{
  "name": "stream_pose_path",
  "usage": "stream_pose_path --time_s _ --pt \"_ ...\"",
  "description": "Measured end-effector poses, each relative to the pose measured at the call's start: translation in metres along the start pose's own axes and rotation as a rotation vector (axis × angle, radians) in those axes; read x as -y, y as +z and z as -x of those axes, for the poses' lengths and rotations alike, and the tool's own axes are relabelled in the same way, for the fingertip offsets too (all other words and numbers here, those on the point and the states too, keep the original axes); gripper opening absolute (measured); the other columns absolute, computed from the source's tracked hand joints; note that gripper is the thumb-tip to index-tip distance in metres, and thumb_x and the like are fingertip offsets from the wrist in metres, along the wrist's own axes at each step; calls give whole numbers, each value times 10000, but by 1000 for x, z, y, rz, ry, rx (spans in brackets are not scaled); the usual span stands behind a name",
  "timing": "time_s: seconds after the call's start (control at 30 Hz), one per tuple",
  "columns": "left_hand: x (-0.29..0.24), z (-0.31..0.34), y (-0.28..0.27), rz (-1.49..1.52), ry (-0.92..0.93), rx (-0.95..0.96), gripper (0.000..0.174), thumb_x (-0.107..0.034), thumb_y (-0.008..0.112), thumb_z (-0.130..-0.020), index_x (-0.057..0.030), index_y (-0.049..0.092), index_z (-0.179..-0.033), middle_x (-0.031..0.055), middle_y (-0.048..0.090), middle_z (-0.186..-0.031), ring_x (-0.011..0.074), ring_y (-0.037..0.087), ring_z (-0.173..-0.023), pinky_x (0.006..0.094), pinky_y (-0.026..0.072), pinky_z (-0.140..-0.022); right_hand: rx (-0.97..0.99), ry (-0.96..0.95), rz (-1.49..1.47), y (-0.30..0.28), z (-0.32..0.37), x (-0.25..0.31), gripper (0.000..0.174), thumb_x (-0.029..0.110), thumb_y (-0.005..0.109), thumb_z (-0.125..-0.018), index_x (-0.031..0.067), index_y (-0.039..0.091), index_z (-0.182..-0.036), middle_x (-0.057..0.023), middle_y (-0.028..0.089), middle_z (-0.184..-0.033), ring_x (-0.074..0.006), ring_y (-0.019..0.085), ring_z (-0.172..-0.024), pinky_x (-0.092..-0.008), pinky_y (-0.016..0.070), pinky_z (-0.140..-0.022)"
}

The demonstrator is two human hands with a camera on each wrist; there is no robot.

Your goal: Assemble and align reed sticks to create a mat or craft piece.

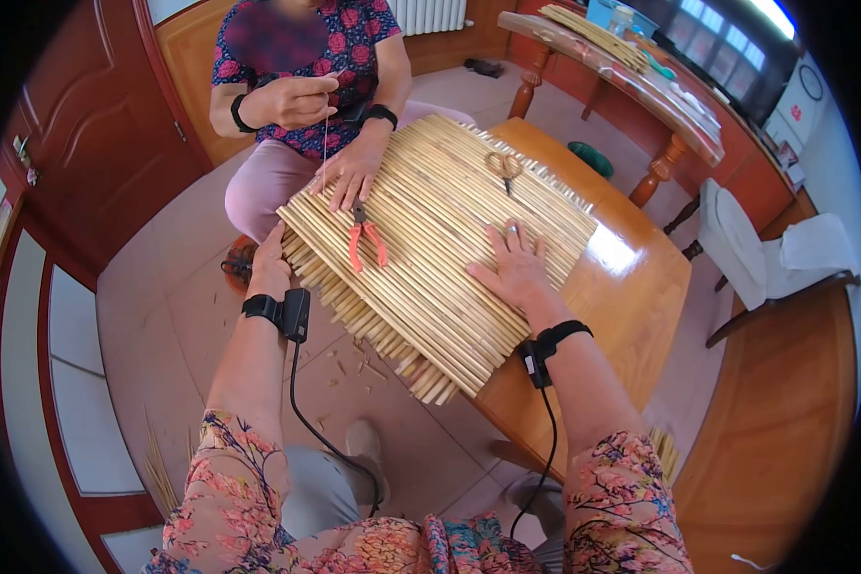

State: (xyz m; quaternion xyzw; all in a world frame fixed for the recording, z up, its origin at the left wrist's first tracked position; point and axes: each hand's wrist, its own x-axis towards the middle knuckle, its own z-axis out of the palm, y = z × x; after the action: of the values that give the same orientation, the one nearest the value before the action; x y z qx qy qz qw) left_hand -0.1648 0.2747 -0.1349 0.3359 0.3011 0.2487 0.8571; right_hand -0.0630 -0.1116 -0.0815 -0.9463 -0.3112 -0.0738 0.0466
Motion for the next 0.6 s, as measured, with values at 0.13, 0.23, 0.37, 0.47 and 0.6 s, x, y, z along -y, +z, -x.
stream_pose_path --time_s 0.13,0.23,0.37,0.47,0.6 --pt "0 27 8 -7 44 14 340 -309 570 -869 -19 570 -1047 115 623 -978 237 631 -808 368 530 -676 21 18 -6 -4 2 2 833 679 363 -789 118 244 -1393 -221 202 -1430 -327 123 -1353 -529 61 -1062" --pt "3 24 1 -73 122 97 409 -340 572 -867 11 544 -1075 119 611 -992 226 616 -832 351 513 -710 53 21 -19 -3 1 1 845 684 372 -778 116 252 -1392 -201 174 -1445 -314 82 -1362 -535 51 -1065" --pt "-1 52 7 -176 188 -147 333 -312 527 -890 7 599 -950 69 627 -838 178 606 -661 301 502 -571 69 21 -35 -8 2 1 861 695 366 -771 118 243 -1398 -194 176 -1445 -321 82 -1361 -541 39 -1064" --pt "15 40 -25 -337 536 -195 271 -205 501 -885 52 537 -959 94 579 -901 145 540 -764 290 445 -663 38 17 -91 -7 4 -1 868 703 360 -770 116 242 -1399 -194 181 -1444 -317 86 -1362 -540 39 -1065" --pt "52 157 31 -891 941 172 472 -175 566 -844 52 397 -1223 179 446 -1220 257 459 -1098 349 368 -937 36 20 -103 -10 6 -2 871 709 340 -776 115 225 -1403 -196 184 -1442 -310 82 -1363 -534 32 -1069"
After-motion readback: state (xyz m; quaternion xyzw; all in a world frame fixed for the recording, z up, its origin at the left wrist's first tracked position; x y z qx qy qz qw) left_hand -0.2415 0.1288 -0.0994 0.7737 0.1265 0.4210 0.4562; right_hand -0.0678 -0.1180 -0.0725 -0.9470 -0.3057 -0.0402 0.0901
